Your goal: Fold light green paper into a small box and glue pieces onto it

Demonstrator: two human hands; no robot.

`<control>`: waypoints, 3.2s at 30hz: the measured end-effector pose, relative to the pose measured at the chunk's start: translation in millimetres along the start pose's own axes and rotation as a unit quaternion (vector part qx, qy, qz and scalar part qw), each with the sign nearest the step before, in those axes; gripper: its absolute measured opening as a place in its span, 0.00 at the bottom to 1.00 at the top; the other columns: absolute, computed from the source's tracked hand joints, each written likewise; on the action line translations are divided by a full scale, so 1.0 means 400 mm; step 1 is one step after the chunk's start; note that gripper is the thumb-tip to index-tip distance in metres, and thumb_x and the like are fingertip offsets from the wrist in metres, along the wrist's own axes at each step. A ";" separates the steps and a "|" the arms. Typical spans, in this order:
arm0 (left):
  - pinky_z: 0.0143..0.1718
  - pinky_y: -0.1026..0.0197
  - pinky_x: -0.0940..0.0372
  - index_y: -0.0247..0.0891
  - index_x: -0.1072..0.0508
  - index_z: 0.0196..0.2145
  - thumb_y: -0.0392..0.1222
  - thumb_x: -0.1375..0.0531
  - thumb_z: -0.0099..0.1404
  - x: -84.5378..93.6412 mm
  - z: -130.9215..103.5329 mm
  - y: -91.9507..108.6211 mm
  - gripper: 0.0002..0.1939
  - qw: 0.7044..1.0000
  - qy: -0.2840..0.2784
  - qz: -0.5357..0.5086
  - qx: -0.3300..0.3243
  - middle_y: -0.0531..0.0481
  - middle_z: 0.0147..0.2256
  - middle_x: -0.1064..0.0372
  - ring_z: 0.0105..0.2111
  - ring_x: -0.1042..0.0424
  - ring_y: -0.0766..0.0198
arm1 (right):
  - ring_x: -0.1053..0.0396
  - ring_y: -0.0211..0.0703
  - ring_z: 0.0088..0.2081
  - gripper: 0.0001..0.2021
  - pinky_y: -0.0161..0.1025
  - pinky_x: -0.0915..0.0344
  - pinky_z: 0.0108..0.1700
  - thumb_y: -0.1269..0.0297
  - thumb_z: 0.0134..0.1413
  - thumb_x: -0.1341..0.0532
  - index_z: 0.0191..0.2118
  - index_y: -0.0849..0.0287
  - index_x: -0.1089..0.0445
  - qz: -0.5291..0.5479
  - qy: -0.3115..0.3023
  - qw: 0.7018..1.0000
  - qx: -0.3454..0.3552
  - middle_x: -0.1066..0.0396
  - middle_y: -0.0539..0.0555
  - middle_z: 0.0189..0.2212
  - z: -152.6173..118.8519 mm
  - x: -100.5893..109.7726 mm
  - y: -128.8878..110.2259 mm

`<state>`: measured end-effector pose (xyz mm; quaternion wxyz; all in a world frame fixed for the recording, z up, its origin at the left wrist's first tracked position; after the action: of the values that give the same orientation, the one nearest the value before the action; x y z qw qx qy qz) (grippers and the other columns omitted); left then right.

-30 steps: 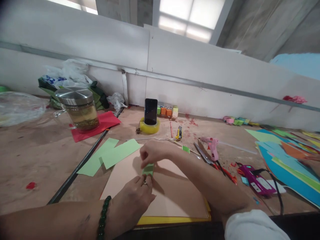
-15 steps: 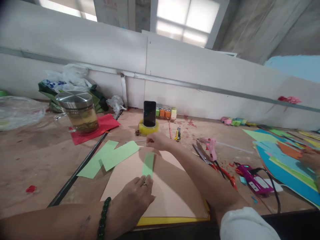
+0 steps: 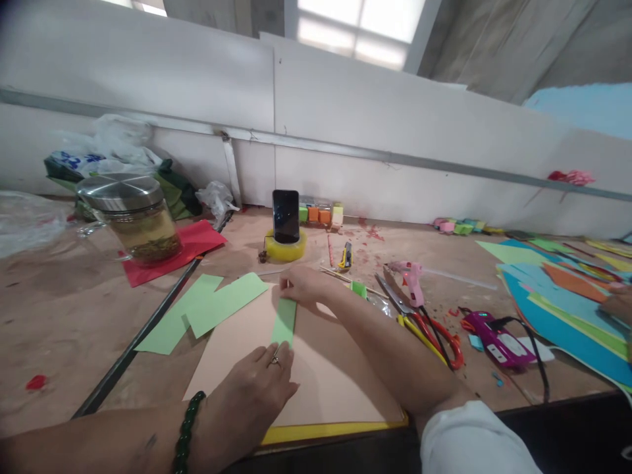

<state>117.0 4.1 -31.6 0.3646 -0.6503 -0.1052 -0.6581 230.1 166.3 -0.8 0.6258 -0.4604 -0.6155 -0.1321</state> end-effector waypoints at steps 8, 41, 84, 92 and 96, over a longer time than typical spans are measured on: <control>0.30 0.56 0.37 0.24 0.26 0.40 0.42 0.42 0.66 -0.003 -0.002 -0.012 0.15 0.998 0.044 -0.033 0.018 0.37 0.32 0.27 0.29 0.29 0.56 | 0.34 0.42 0.35 0.19 0.33 0.41 0.34 0.50 0.49 0.35 0.41 0.59 0.30 0.018 0.021 0.999 0.029 0.30 0.53 0.36 -0.015 0.004 0.013; 0.39 0.47 0.31 0.34 0.35 0.57 0.61 0.41 0.60 0.024 -0.010 -0.020 0.35 0.979 -0.075 -0.168 0.088 0.30 0.48 0.31 0.45 0.30 0.43 | 0.32 0.34 0.26 0.08 0.29 0.38 0.28 0.64 0.41 0.33 0.30 0.61 0.28 0.126 -0.257 0.958 0.007 0.29 0.46 0.23 -0.062 0.016 0.005; 0.57 0.44 0.41 0.26 0.36 0.52 0.31 0.47 0.61 0.009 -0.008 -0.034 0.21 0.990 -0.033 -0.136 -0.029 0.28 0.54 0.35 0.58 0.39 0.43 | 0.32 0.36 0.32 0.13 0.31 0.36 0.35 0.63 0.45 0.32 0.38 0.62 0.25 0.254 -0.104 0.955 0.109 0.26 0.51 0.32 -0.028 -0.022 0.017; 0.56 0.44 0.41 0.27 0.36 0.51 0.31 0.47 0.62 0.008 -0.005 -0.037 0.19 0.987 -0.021 -0.155 -0.033 0.28 0.53 0.36 0.57 0.39 0.45 | 0.37 0.33 0.27 0.10 0.29 0.40 0.29 0.61 0.45 0.33 0.32 0.62 0.29 0.200 -0.097 0.969 0.107 0.31 0.47 0.26 -0.021 -0.016 0.042; 0.53 0.43 0.38 0.30 0.35 0.50 0.32 0.48 0.64 0.009 -0.005 -0.042 0.17 0.985 -0.038 -0.166 -0.017 0.31 0.54 0.36 0.56 0.38 0.42 | 0.40 0.32 0.25 0.09 0.29 0.43 0.28 0.60 0.48 0.35 0.30 0.61 0.30 0.178 -0.084 0.973 0.122 0.35 0.46 0.23 -0.022 -0.018 0.033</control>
<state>105.4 13.6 -23.0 0.2349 -0.6543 -0.2147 -0.6860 244.0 164.1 -10.9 0.6369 -0.4920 -0.5856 0.0972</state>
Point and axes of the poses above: each hand's wrist, its own z-axis towards the middle knuckle, its own x-axis out of the back of the hand, y = z × x, the point moved 1 cm from there along z, towards the middle knuckle
